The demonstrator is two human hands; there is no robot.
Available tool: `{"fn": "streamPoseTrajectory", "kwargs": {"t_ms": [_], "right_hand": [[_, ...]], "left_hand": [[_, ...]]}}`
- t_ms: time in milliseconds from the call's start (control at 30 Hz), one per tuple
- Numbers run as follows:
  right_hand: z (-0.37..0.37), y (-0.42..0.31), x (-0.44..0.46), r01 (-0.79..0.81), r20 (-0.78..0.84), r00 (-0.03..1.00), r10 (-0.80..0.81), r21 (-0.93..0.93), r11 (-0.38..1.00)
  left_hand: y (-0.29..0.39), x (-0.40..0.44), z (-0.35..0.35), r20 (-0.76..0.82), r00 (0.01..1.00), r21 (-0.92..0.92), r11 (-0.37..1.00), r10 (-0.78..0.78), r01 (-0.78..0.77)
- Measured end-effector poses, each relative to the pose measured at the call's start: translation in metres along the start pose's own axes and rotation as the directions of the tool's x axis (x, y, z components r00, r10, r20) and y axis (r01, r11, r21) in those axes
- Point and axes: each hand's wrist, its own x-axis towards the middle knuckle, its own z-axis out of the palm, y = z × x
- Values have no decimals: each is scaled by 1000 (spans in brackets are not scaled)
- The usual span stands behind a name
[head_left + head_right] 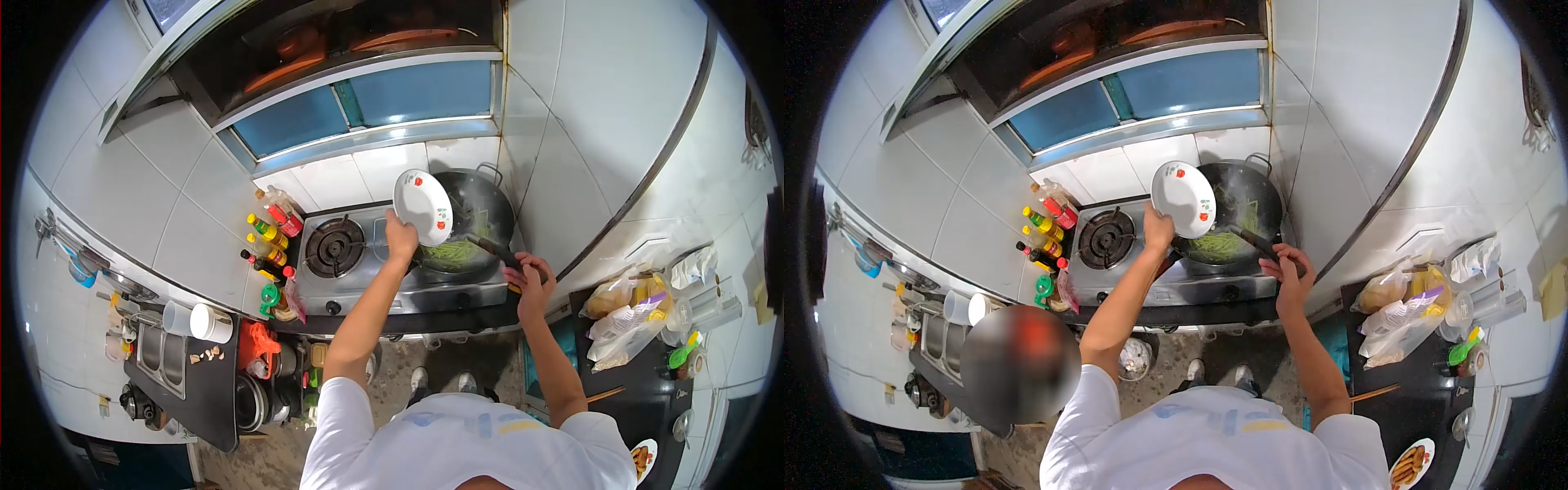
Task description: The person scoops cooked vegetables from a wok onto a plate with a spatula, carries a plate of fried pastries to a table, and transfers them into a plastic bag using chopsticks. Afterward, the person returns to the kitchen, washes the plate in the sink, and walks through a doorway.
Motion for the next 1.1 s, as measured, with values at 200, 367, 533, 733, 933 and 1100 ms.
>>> {"fn": "streamPoseTrajectory", "kwargs": {"t_ms": [200, 367, 533, 733, 933, 1100], "right_hand": [[15, 10, 15, 30, 48, 998, -28, -45, 999], [13, 9, 38, 453, 473, 844, -253, -374, 809], [25, -16, 80, 581, 597, 786, -160, -627, 519], [76, -66, 130, 27, 309, 898, 315, -752, 659], [72, -8, 123, -178, 206, 921, 331, -533, 827], [113, 22, 115, -53, 258, 952, 165, -392, 918]], "left_hand": [[56, -3, 4, 14, 954, 257, 921, 299, -293], [48, 23, -18, -177, 924, 235, 926, 339, -295], [33, 28, -86, -77, 865, -678, 662, -496, 319], [-6, -37, -197, 77, 862, -850, 418, -501, 319], [-44, -162, -277, -185, 822, -825, 540, -538, 167], [-85, -236, -300, -228, 746, -870, 475, -626, 132]]}}
